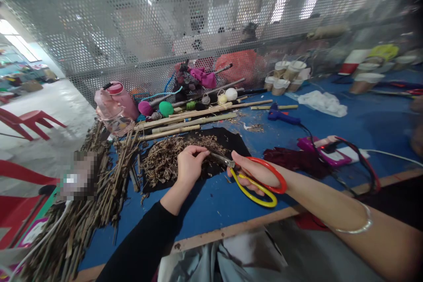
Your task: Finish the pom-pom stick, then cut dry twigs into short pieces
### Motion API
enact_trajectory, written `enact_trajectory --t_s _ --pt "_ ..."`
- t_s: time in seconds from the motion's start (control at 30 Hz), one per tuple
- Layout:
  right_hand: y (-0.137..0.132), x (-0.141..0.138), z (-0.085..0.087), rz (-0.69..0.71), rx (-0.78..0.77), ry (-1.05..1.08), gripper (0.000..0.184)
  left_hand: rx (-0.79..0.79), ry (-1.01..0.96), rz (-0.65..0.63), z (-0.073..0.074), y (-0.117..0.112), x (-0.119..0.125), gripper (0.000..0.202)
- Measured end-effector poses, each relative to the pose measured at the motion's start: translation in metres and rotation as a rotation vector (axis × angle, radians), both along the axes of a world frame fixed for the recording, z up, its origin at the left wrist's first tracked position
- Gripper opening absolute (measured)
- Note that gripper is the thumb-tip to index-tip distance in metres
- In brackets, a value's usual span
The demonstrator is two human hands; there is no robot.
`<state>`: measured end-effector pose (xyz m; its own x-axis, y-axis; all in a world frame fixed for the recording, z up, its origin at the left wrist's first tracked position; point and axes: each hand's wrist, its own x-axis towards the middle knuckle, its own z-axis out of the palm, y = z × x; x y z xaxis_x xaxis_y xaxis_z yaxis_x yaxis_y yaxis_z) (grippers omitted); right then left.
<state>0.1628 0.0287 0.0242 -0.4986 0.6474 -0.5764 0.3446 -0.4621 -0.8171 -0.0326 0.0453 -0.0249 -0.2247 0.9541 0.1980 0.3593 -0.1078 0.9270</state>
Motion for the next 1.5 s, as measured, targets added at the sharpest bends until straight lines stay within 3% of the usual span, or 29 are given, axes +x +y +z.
enact_trajectory --t_s 0.17,0.37,0.47,0.57,0.63,0.7,0.8,0.9,1.07,1.2,1.37,1.5 --pt "0.0 0.001 0.003 -0.009 0.096 -0.051 0.06 -0.036 0.002 -0.001 0.0 0.002 0.0 0.008" --pt "0.0 0.006 -0.002 -0.037 0.071 -0.063 0.057 -0.039 -0.027 0.037 0.0 0.01 -0.013 0.021" --pt "0.0 0.01 -0.001 -0.084 0.048 -0.025 0.057 0.028 0.287 0.043 0.008 0.006 -0.021 0.036" --pt "0.0 0.016 0.002 -0.083 -0.014 0.02 0.059 -0.045 0.636 -0.047 0.015 -0.001 -0.022 0.048" --pt "0.002 0.019 0.003 -0.068 -0.051 0.009 0.06 -0.137 0.76 -0.113 0.018 -0.002 -0.019 0.059" --pt "0.003 0.022 0.003 -0.059 -0.065 -0.001 0.059 -0.176 0.823 -0.153 0.018 0.002 -0.016 0.056" --pt "0.004 0.025 0.002 -0.049 -0.06 0.009 0.058 -0.141 0.839 -0.201 0.016 0.015 -0.014 0.036" --pt "0.001 0.028 0.004 -0.049 -0.073 -0.023 0.059 -0.105 0.82 -0.219 0.017 0.024 -0.014 0.031" --pt "0.0 0.037 0.007 -0.079 -0.104 -0.042 0.06 -0.094 0.74 -0.155 0.023 0.019 -0.006 0.048" --pt "0.005 0.044 0.004 -0.128 -0.112 0.009 0.061 -0.156 0.814 -0.028 0.024 0.014 0.019 0.072" --pt "0.007 0.052 -0.002 -0.15 -0.099 0.049 0.062 -0.162 0.947 0.021 0.024 0.017 0.049 0.057" --pt "0.005 0.056 -0.005 -0.142 -0.096 0.053 0.059 -0.122 1.023 -0.047 0.022 0.019 0.048 0.032"
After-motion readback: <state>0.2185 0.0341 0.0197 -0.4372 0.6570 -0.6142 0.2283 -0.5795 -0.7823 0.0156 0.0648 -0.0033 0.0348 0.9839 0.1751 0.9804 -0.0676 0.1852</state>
